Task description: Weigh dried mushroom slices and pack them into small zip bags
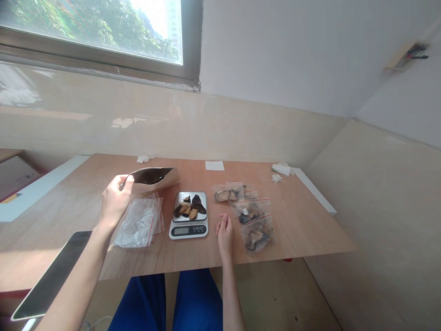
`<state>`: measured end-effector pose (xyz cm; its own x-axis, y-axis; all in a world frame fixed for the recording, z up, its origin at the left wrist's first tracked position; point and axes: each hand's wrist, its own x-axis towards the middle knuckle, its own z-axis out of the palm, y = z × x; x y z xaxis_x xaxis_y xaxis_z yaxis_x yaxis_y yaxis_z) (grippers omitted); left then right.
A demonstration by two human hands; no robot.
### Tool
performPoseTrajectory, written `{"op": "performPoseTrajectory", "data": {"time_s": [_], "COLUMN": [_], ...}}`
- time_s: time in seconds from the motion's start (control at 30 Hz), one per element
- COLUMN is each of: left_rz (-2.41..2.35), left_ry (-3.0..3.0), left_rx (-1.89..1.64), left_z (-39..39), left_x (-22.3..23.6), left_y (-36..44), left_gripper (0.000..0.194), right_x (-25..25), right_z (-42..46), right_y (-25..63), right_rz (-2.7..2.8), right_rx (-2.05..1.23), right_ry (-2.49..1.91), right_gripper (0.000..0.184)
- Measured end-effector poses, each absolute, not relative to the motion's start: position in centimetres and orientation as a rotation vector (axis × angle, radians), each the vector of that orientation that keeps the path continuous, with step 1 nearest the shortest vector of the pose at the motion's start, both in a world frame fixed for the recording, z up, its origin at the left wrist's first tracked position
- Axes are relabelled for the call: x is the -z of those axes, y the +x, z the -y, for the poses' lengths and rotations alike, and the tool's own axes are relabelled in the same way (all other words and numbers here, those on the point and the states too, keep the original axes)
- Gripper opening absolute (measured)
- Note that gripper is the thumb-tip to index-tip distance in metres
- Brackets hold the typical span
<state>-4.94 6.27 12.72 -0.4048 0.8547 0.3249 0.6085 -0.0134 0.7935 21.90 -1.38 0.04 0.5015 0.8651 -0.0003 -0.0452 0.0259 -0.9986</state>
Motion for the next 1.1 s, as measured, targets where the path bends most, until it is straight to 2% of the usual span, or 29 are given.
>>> {"op": "performPoseTrajectory", "data": {"time_s": [0.13, 0.23, 0.53, 0.7, 0.87, 0.97, 1.1], "left_rz": [-2.008, -2.004, -2.005, -2.012, -2.007, -1.996, -2.002], "left_ry": [1.529, 1.522, 1.531, 1.537, 1.549, 1.550, 1.541], "left_rx": [-1.394, -1.395, -1.379, -1.369, -1.356, -1.359, -1.367], "left_z": [-6.3, -6.4, -6.2, -6.3, -6.3, -6.2, -6.2], "left_x": [-12.7, -12.7, -12.6, -12.5, -12.6, -12.6, -12.5], "left_y": [-4.9, -4.8, -4.7, -4.7, -4.8, -4.9, -4.9], "left_gripper": [0.028, 0.028, 0.028, 0.030, 0.032, 0.033, 0.032], "right_x": [-0.1, 0.2, -0.1, -1.8, -1.8, -1.2, -0.5], "right_z": [1.4, 1.5, 2.3, 1.4, -0.3, -0.4, 0.2], "right_y": [22.1, 22.4, 20.5, 19.3, 18.9, 19.2, 19.8], "right_rz": [0.708, 0.688, 1.071, 1.464, 1.638, 1.598, 1.523], "right_rx": [-0.891, -0.875, -0.745, -0.473, -0.241, -0.257, -0.376], "right_ry": [-1.329, -1.306, -1.288, -1.322, -1.474, -1.441, -1.350], "right_gripper": [0.030, 0.025, 0.026, 0.023, 0.031, 0.036, 0.033]}}
